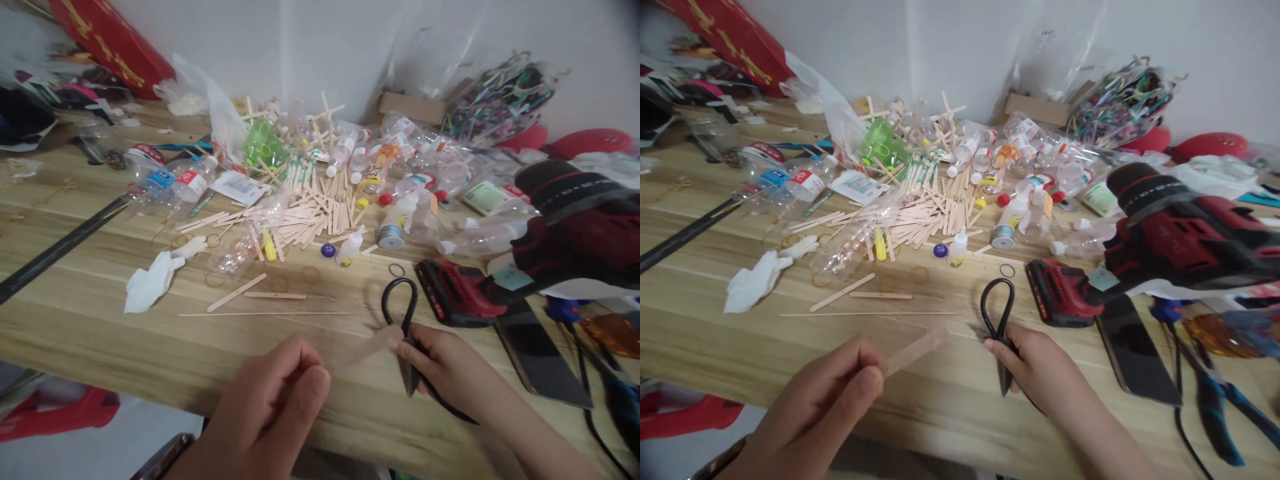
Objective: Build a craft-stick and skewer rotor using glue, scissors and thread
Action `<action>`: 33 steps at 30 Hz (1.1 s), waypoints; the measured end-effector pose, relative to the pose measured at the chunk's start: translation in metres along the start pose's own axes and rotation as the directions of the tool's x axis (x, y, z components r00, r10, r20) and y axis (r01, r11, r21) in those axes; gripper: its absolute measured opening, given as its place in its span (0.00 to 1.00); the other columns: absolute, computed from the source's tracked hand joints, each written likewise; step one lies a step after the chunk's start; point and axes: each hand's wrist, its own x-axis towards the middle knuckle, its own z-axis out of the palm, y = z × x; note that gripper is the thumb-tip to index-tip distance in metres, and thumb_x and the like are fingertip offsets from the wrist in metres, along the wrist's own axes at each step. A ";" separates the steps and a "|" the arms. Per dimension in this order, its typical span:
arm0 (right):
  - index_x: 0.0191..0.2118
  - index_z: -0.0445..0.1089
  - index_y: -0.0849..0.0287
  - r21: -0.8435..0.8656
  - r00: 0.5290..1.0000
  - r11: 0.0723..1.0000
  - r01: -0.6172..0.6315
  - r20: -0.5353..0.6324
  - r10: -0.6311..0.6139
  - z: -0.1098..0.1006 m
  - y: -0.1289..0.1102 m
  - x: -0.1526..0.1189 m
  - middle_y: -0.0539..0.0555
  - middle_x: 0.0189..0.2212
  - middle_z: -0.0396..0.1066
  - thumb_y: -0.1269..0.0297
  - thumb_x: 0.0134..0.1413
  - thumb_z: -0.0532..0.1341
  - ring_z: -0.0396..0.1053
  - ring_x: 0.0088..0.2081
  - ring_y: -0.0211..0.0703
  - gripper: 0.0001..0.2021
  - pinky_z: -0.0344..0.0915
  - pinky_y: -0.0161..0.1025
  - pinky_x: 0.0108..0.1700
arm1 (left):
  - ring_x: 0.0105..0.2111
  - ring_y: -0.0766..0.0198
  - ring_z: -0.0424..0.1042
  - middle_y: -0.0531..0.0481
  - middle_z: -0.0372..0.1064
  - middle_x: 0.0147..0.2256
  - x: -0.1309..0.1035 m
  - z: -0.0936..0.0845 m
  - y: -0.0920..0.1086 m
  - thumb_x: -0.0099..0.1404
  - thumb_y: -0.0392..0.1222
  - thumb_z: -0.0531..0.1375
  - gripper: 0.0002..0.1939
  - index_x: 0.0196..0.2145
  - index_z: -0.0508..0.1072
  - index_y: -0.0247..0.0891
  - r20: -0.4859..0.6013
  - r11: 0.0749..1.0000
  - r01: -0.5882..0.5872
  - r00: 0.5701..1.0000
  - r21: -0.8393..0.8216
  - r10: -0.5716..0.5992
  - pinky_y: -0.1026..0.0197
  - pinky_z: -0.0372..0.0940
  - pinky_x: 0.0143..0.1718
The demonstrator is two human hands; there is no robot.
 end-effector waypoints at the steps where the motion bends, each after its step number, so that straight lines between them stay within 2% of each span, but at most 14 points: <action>1: 0.26 0.61 0.53 -0.041 0.999 0.999 -0.005 -0.035 0.003 -0.001 0.002 0.003 0.53 0.20 0.70 0.47 0.54 0.51 0.70 0.24 0.47 0.16 0.60 0.39 0.27 | 0.19 0.69 0.54 0.59 0.52 0.18 0.002 0.000 -0.004 0.72 0.52 0.46 0.21 0.24 0.58 0.41 -0.008 0.997 -0.035 0.999 0.069 0.036 0.66 0.50 0.20; 4: 0.25 0.61 0.53 -0.091 0.995 0.996 0.000 -0.104 -0.010 -0.004 0.008 0.014 0.52 0.18 0.68 0.47 0.54 0.51 0.68 0.24 0.47 0.16 0.58 0.38 0.27 | 0.21 0.67 0.60 0.56 0.60 0.20 0.016 0.002 -0.022 0.73 0.46 0.46 0.21 0.22 0.57 0.40 -0.022 0.916 -0.122 0.990 0.382 0.141 0.64 0.52 0.23; 7: 0.23 0.58 0.53 -0.025 0.992 1.000 0.019 -0.125 -0.021 -0.006 0.012 0.024 0.49 0.15 0.63 0.45 0.54 0.50 0.64 0.21 0.44 0.18 0.56 0.37 0.26 | 0.26 0.60 0.67 0.51 0.68 0.25 0.031 0.007 -0.042 0.72 0.39 0.48 0.17 0.25 0.65 0.38 0.090 0.717 -0.188 0.981 0.671 0.173 0.59 0.57 0.28; 9: 0.22 0.56 0.53 0.033 0.987 0.999 0.030 -0.160 -0.024 -0.004 0.014 0.028 0.48 0.15 0.62 0.44 0.54 0.51 0.63 0.20 0.42 0.20 0.56 0.37 0.26 | 0.30 0.56 0.69 0.48 0.70 0.28 0.039 0.008 -0.049 0.70 0.35 0.50 0.14 0.28 0.70 0.37 0.161 0.586 -0.252 0.966 0.770 0.204 0.56 0.61 0.31; 12: 0.21 0.55 0.53 0.123 0.982 0.991 0.046 -0.189 -0.022 0.000 0.016 0.033 0.47 0.14 0.60 0.43 0.55 0.51 0.61 0.19 0.41 0.21 0.56 0.37 0.24 | 0.39 0.49 0.69 0.42 0.72 0.37 0.051 0.004 -0.046 0.69 0.36 0.53 0.09 0.36 0.73 0.36 0.112 0.436 -0.243 0.946 0.867 0.304 0.48 0.65 0.38; 14: 0.22 0.54 0.53 0.163 0.983 0.985 0.054 -0.184 -0.024 0.003 0.018 0.034 0.47 0.14 0.59 0.42 0.55 0.52 0.61 0.19 0.41 0.21 0.56 0.37 0.24 | 0.42 0.48 0.68 0.40 0.72 0.40 0.063 -0.003 -0.037 0.70 0.38 0.53 0.10 0.40 0.74 0.35 0.053 0.424 -0.202 0.940 0.883 0.337 0.45 0.65 0.42; 17: 0.22 0.54 0.52 0.189 0.982 0.979 0.071 -0.184 -0.035 0.005 0.022 0.035 0.46 0.15 0.58 0.42 0.55 0.52 0.61 0.19 0.41 0.21 0.56 0.37 0.24 | 0.41 0.53 0.69 0.45 0.73 0.36 0.095 -0.016 -0.024 0.72 0.37 0.51 0.13 0.35 0.74 0.35 0.044 0.457 -0.153 0.970 0.876 0.239 0.50 0.65 0.45; 19: 0.22 0.53 0.52 0.179 0.977 0.980 0.090 -0.207 -0.052 0.006 0.023 0.036 0.46 0.16 0.57 0.42 0.55 0.52 0.61 0.20 0.41 0.21 0.56 0.37 0.25 | 0.39 0.56 0.71 0.45 0.73 0.35 0.123 -0.022 -0.018 0.72 0.38 0.51 0.13 0.35 0.74 0.35 0.015 0.451 -0.123 0.972 0.884 0.235 0.54 0.66 0.43; 23: 0.22 0.53 0.52 0.151 0.966 0.981 0.118 -0.246 -0.078 0.007 0.024 0.036 0.46 0.17 0.56 0.43 0.55 0.51 0.60 0.21 0.41 0.21 0.56 0.37 0.25 | 0.41 0.58 0.72 0.40 0.71 0.41 0.177 -0.027 -0.017 0.72 0.35 0.51 0.11 0.40 0.73 0.29 -0.064 0.421 -0.037 0.973 0.906 0.223 0.55 0.67 0.45; 25: 0.22 0.54 0.53 0.153 0.970 0.982 0.107 -0.234 -0.069 0.007 0.023 0.035 0.46 0.16 0.57 0.43 0.56 0.51 0.61 0.20 0.41 0.20 0.55 0.36 0.25 | 0.43 0.57 0.72 0.39 0.70 0.46 0.196 -0.026 -0.018 0.70 0.39 0.56 0.11 0.46 0.72 0.30 -0.102 0.407 0.015 0.976 0.914 0.193 0.52 0.69 0.45; 28: 0.23 0.54 0.53 0.134 0.968 0.986 0.099 -0.241 -0.065 0.007 0.022 0.034 0.47 0.16 0.60 0.45 0.56 0.52 0.62 0.21 0.41 0.20 0.54 0.36 0.25 | 0.46 0.56 0.72 0.43 0.68 0.51 0.212 -0.024 -0.019 0.68 0.45 0.59 0.18 0.53 0.68 0.36 -0.133 0.393 0.064 0.979 0.917 0.151 0.49 0.70 0.45; 33: 0.23 0.55 0.53 0.128 0.972 0.988 0.085 -0.229 -0.054 0.007 0.022 0.034 0.48 0.16 0.62 0.46 0.57 0.51 0.63 0.21 0.42 0.19 0.54 0.36 0.25 | 0.46 0.55 0.71 0.42 0.67 0.51 0.219 -0.024 -0.018 0.69 0.45 0.59 0.18 0.53 0.68 0.35 -0.161 0.375 0.093 0.975 0.922 0.156 0.48 0.70 0.45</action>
